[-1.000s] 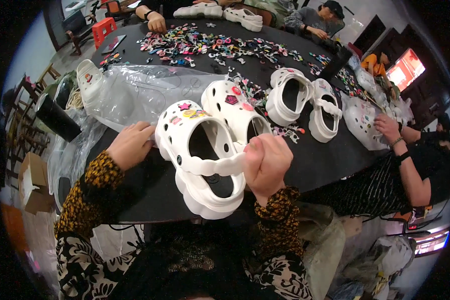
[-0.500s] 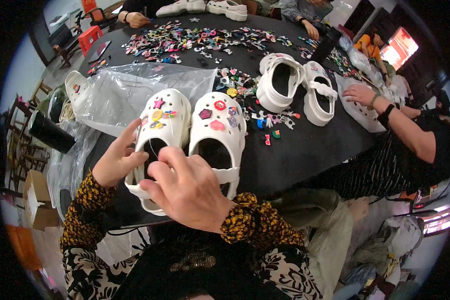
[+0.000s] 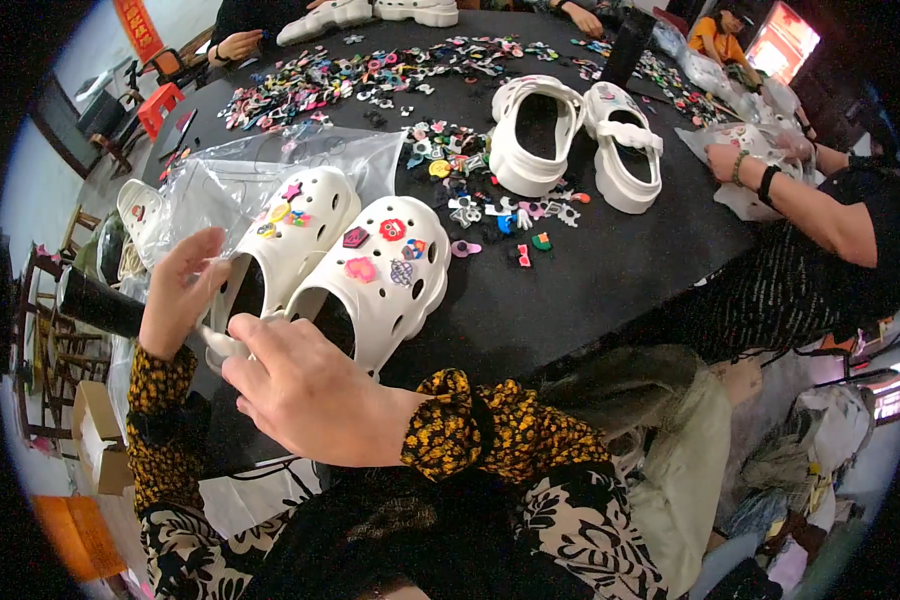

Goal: Insert decorative charms into the holes of foam clog shoes and pack them into bags.

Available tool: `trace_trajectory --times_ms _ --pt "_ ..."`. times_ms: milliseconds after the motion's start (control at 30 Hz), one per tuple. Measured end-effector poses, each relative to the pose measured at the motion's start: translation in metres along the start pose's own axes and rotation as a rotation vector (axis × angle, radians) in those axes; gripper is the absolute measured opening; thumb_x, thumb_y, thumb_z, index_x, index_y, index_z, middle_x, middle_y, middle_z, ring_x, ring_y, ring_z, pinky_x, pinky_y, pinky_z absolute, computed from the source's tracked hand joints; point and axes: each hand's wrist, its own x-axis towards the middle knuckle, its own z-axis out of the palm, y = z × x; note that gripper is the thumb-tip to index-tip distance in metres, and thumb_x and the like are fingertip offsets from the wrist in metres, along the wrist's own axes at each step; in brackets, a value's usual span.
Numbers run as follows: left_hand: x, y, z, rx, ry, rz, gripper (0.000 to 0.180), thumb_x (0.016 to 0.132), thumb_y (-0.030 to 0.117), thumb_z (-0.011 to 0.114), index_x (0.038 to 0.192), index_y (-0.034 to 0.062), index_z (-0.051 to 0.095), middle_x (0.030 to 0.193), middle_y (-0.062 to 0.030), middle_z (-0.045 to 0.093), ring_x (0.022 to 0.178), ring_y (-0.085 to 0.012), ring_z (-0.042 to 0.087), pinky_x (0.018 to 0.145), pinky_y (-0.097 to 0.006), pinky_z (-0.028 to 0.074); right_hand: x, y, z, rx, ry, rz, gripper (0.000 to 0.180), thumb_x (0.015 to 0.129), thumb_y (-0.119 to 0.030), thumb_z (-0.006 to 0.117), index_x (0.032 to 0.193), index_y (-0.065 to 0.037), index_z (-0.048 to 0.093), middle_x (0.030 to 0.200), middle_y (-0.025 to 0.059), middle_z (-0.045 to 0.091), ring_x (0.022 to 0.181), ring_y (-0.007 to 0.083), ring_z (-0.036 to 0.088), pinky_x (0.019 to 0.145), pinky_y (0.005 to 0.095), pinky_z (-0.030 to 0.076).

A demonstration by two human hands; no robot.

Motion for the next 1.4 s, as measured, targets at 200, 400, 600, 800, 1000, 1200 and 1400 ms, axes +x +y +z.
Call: trace_trajectory --times_ms 200,400,600,800,1000,1200,1400 --pt "-0.019 0.080 0.017 0.058 0.017 0.443 0.040 0.080 0.006 0.061 0.118 -0.0034 0.054 0.117 -0.0205 0.058 0.108 -0.0332 0.056 0.093 -0.038 0.042 -0.009 0.001 -0.003 -0.287 -0.004 -0.095 0.035 0.069 -0.012 0.069 0.102 -0.003 0.060 0.108 0.0148 0.052 0.095 0.0283 0.055 0.080 0.0377 0.043" --pt "-0.024 0.089 0.025 0.040 -0.355 0.532 0.026 0.086 0.016 0.060 0.106 0.0001 0.061 0.120 -0.0178 0.055 0.109 -0.0352 0.052 0.092 -0.042 0.041 -0.020 -0.009 -0.036 -0.356 -0.175 -0.129 0.042 0.069 -0.018 0.069 0.108 -0.005 0.060 0.108 0.0148 0.054 0.098 0.0298 0.054 0.084 0.0388 0.043" --pt "-0.032 0.082 0.037 0.016 -0.334 0.536 0.028 0.090 0.025 0.056 0.098 -0.0009 0.062 0.122 -0.0195 0.055 0.114 -0.0375 0.050 0.095 -0.044 0.040 -0.027 -0.012 -0.090 -0.167 -0.450 -0.068 0.055 0.067 -0.021 0.075 0.117 -0.006 0.056 0.127 0.0207 0.047 0.110 0.0333 0.052 0.088 0.0396 0.042" --pt "-0.044 0.086 0.051 0.089 -0.223 0.698 0.015 0.079 0.013 0.067 0.089 0.0022 0.063 0.109 -0.0129 0.061 0.101 -0.0308 0.056 0.087 -0.043 0.043 -0.024 0.007 -0.129 -0.229 -0.485 -0.064 0.040 0.075 -0.022 0.070 0.107 -0.001 0.058 0.106 0.0132 0.059 0.091 0.0249 0.059 0.078 0.0353 0.046" --pt "-0.053 0.090 0.051 0.127 -0.254 0.745 0.019 0.075 0.019 0.073 0.081 0.0039 0.063 0.067 -0.0042 0.057 0.060 -0.0199 0.054 0.062 -0.033 0.042 -0.017 0.043 -0.165 -0.208 -0.128 0.263 0.018 0.082 -0.008 0.064 0.098 -0.001 0.064 0.090 0.0125 0.066 0.078 0.0260 0.064 0.071 0.0335 0.049" --pt "-0.056 0.080 0.059 0.243 -0.194 0.817 0.030 0.072 0.024 0.075 0.062 0.0081 0.052 0.055 -0.0014 0.042 0.052 -0.0181 0.046 0.054 -0.032 0.036 -0.019 0.080 -0.181 -0.095 0.091 0.541 0.015 0.088 -0.010 0.059 0.094 0.003 0.065 0.078 0.0083 0.066 0.070 0.0109 0.061 0.062 0.0251 0.048" --pt "-0.051 0.066 0.053 0.333 -0.111 0.882 0.045 0.069 0.025 0.077 0.052 0.0110 0.038 0.053 -0.0006 0.035 0.047 -0.0174 0.040 0.049 -0.031 0.033 -0.023 0.106 -0.161 -0.052 -0.241 0.665 0.028 0.088 -0.011 0.057 0.111 0.005 0.056 0.096 0.0179 0.065 0.080 0.0211 0.065 0.074 0.0313 0.050"
